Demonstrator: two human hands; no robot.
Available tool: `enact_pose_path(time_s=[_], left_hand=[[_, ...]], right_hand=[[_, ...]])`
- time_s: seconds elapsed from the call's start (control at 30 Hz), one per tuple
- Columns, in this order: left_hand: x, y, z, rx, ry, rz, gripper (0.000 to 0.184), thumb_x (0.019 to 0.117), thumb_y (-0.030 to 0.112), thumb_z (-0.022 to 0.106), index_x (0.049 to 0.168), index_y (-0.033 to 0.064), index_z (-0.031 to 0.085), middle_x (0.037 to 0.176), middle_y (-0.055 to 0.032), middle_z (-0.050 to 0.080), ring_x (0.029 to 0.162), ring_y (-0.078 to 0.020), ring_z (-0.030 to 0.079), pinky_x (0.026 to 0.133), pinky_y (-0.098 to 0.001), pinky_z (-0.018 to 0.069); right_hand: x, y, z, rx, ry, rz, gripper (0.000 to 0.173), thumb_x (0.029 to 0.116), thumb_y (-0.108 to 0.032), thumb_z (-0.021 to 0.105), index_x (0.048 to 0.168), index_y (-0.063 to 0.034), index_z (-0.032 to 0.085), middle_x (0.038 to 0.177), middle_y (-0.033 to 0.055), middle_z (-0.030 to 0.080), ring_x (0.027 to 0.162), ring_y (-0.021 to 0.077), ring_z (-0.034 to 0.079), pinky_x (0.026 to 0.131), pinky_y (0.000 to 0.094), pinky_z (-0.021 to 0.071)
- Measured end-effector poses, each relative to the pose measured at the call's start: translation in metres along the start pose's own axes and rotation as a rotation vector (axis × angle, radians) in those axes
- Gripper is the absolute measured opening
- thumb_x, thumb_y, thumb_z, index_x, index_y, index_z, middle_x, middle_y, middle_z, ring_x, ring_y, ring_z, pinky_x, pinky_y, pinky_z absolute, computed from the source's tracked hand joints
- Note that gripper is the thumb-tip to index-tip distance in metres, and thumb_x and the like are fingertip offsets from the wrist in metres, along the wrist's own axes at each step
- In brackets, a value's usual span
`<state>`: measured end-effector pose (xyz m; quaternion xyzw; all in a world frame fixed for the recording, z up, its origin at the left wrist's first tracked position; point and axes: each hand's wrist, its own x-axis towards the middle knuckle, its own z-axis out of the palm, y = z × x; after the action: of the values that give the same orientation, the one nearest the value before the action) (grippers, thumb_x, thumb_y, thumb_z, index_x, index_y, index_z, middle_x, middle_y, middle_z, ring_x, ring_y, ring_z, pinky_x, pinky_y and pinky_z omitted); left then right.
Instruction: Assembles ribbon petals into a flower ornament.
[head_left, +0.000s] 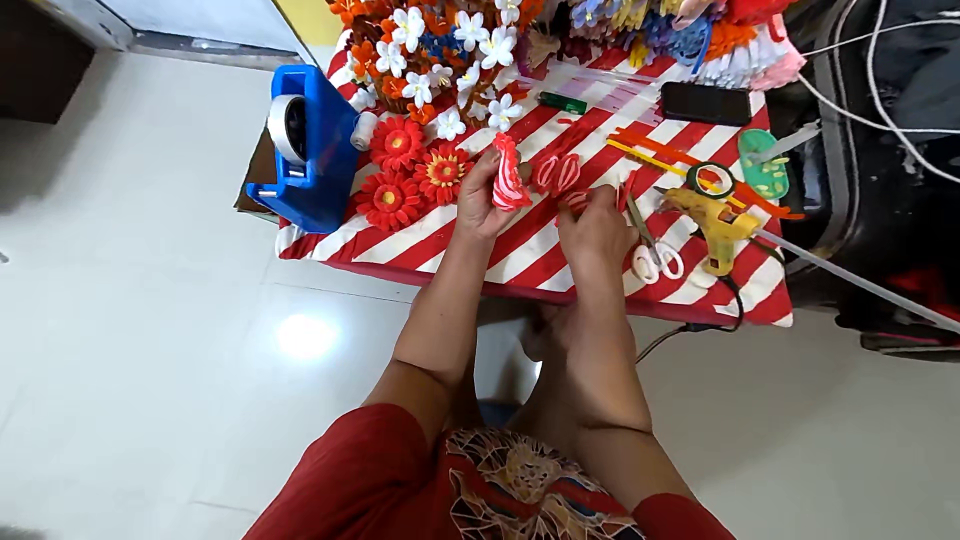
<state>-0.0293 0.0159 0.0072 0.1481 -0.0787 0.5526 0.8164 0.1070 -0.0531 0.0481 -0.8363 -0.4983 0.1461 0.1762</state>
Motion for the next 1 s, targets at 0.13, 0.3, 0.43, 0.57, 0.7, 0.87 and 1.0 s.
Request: enact_pose_path(time_s=[0.13, 0.3, 0.43, 0.57, 0.7, 0.87, 1.0], left_hand=[[-0.001, -0.002, 0.001, 0.011, -0.012, -0.017, 0.006, 0.0898, 0.014, 0.067, 0.084, 0.0125, 0.067, 0.075, 0.0010, 0.065, 0.064, -0.0074, 0.063, 0.057, -0.0205, 0.0515], [-0.001, -0.004, 0.004, 0.075, 0.009, 0.010, 0.006, 0.0917, 0.012, 0.064, 0.086, 0.0130, 0.068, 0.077, -0.0006, 0.067, 0.066, -0.0088, 0.065, 0.060, -0.0223, 0.0546], [-0.002, -0.015, 0.009, 0.368, 0.121, 0.051, 0.015, 0.0931, 0.008, 0.058, 0.085, 0.0137, 0.069, 0.078, -0.0009, 0.071, 0.070, -0.0083, 0.069, 0.066, -0.0260, 0.0582], [-0.001, -0.026, 0.012, 0.471, 0.150, 0.020, 0.017, 0.0935, 0.004, 0.058, 0.085, 0.0092, 0.072, 0.079, -0.0039, 0.073, 0.070, -0.0096, 0.070, 0.066, -0.0273, 0.0596], [-0.002, -0.030, 0.016, 0.558, 0.208, -0.018, 0.019, 0.0941, 0.004, 0.055, 0.084, 0.0100, 0.070, 0.078, -0.0027, 0.072, 0.070, -0.0090, 0.069, 0.066, -0.0275, 0.0593], [-0.001, -0.035, 0.017, 0.615, 0.233, -0.038, 0.021, 0.0947, 0.000, 0.054, 0.083, 0.0083, 0.070, 0.078, -0.0029, 0.072, 0.070, -0.0089, 0.069, 0.068, -0.0275, 0.0594], [0.000, -0.035, 0.017, 0.630, 0.282, -0.035, 0.020, 0.0958, 0.000, 0.055, 0.084, 0.0068, 0.069, 0.077, -0.0031, 0.071, 0.069, -0.0085, 0.068, 0.068, -0.0266, 0.0590]], right_hand=[[0.009, -0.005, 0.005, 0.086, 0.060, 0.039, 0.045, 0.0939, -0.022, 0.070, 0.132, -0.0029, 0.054, 0.106, 0.0227, 0.071, 0.106, 0.0443, 0.067, 0.093, 0.0696, 0.0419], [0.008, 0.022, -0.008, 0.586, 0.099, -0.092, 0.058, 0.0940, -0.008, 0.068, 0.144, 0.0039, 0.040, 0.102, 0.0176, 0.067, 0.088, 0.0263, 0.067, 0.080, 0.0462, 0.0561], [0.010, 0.047, -0.022, 1.106, 0.094, -0.187, 0.058, 0.0907, 0.004, 0.064, 0.143, -0.0021, 0.040, 0.094, -0.0011, 0.063, 0.078, 0.0041, 0.064, 0.072, 0.0239, 0.0569], [0.005, 0.054, -0.033, 1.346, -0.038, -0.216, 0.044, 0.0934, 0.005, 0.057, 0.135, -0.0083, 0.053, 0.099, -0.0037, 0.066, 0.078, 0.0057, 0.066, 0.070, 0.0231, 0.0586], [0.001, 0.052, -0.037, 1.496, -0.066, -0.291, 0.038, 0.0958, 0.003, 0.051, 0.132, -0.0083, 0.056, 0.097, -0.0032, 0.068, 0.077, 0.0068, 0.067, 0.070, 0.0241, 0.0599], [0.003, 0.052, -0.033, 1.416, -0.091, -0.343, 0.047, 0.0888, 0.009, 0.058, 0.133, -0.0058, 0.052, 0.087, -0.0054, 0.067, 0.072, 0.0066, 0.067, 0.067, 0.0248, 0.0605], [0.005, 0.055, -0.030, 1.332, -0.072, -0.361, 0.053, 0.0863, 0.009, 0.064, 0.135, -0.0070, 0.050, 0.088, -0.0070, 0.069, 0.077, 0.0055, 0.068, 0.074, 0.0258, 0.0607]])
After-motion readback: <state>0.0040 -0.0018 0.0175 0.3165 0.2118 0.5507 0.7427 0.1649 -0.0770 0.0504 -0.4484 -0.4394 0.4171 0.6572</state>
